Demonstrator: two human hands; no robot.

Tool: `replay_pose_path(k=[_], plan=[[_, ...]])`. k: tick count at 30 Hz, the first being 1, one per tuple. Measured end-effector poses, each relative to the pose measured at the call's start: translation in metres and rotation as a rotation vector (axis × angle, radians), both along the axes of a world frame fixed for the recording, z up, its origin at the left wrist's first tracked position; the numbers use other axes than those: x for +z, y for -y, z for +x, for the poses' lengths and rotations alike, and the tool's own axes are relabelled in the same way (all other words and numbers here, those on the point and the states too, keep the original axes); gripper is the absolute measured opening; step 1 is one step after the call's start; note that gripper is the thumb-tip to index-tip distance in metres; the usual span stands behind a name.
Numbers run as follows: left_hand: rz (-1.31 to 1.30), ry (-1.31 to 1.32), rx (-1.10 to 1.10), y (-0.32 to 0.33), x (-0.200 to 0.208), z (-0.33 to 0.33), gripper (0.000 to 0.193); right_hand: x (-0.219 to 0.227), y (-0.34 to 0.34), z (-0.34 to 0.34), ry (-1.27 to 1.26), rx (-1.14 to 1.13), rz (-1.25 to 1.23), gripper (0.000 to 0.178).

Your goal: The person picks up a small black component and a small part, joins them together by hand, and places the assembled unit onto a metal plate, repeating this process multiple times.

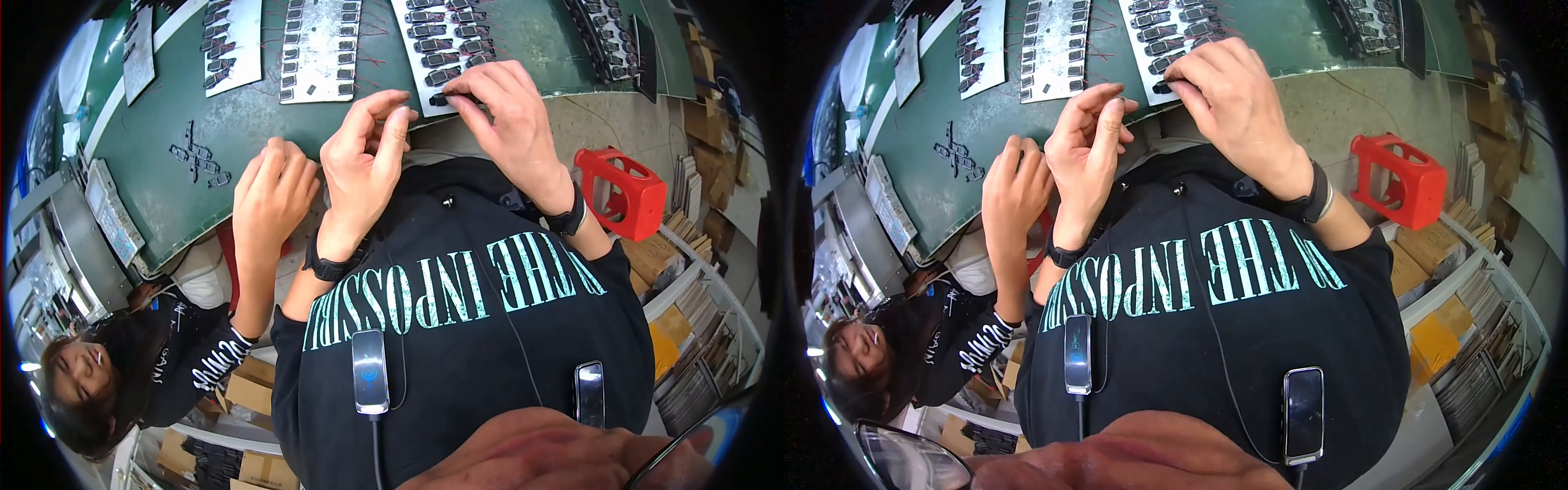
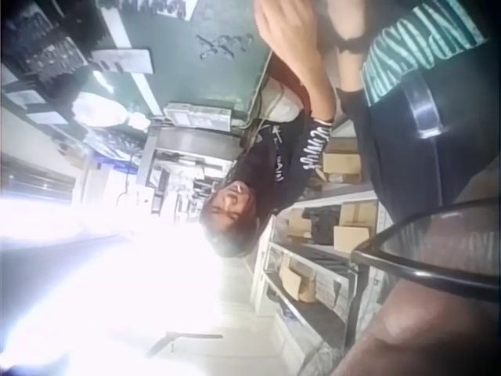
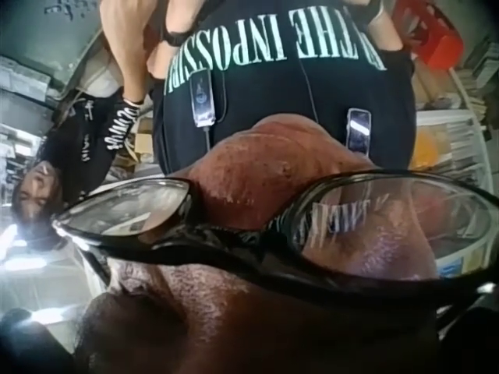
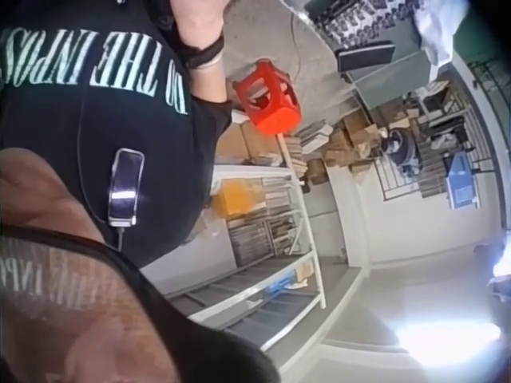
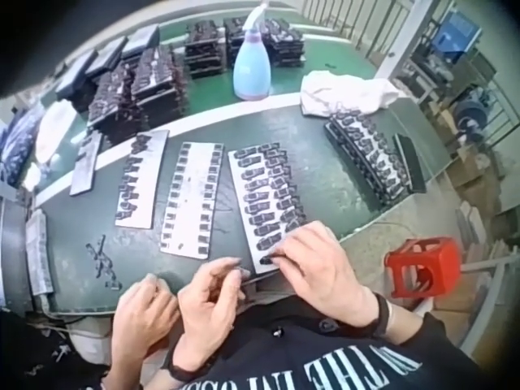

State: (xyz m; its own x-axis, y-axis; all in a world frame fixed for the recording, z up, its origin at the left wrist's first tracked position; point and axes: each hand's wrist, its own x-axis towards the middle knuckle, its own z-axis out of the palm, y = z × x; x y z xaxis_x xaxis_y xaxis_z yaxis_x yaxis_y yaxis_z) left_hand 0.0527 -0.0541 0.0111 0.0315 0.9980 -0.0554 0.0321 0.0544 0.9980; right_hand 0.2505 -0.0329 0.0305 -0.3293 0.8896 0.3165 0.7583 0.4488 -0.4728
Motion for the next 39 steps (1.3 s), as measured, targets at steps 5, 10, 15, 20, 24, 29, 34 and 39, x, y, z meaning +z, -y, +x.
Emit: replay_pose_path(k=[5, 10, 15, 20, 24, 29, 34, 39], plan=[[0.021, -0.042, -0.055, 0.001, -0.007, -0.01, 0.019, -0.004, -0.002, -0.002, 0.009, -0.037, 0.109, 0.016], [0.068, -0.096, -0.005, 0.005, -0.011, -0.017, 0.017, 0.001, -0.002, -0.007, 0.072, 0.043, 0.088, 0.017], [0.256, -0.177, -0.046, 0.007, -0.01, -0.008, 0.01, 0.006, -0.002, -0.005, 0.052, 0.039, 0.089, 0.018], [0.406, -0.286, -0.09, 0.019, -0.011, -0.017, 0.012, 0.022, -0.015, -0.014, -0.023, 0.077, 0.081, 0.016], [0.433, -0.331, -0.222, 0.027, -0.008, -0.029, 0.014, 0.033, -0.023, -0.038, -0.033, 0.208, 0.067, 0.015], [0.43, -0.315, -0.202, 0.037, 0.004, -0.043, 0.016, 0.027, -0.035, -0.072, 0.002, 0.36, 0.116, 0.013], [0.405, -0.295, -0.075, 0.048, 0.003, -0.056, 0.011, 0.013, -0.041, -0.107, 0.016, 0.407, 0.112, 0.013], [0.554, -0.399, 0.266, 0.05, 0.0, -0.081, 0.007, -0.004, -0.041, -0.137, 0.042, 0.437, 0.126, 0.012]])
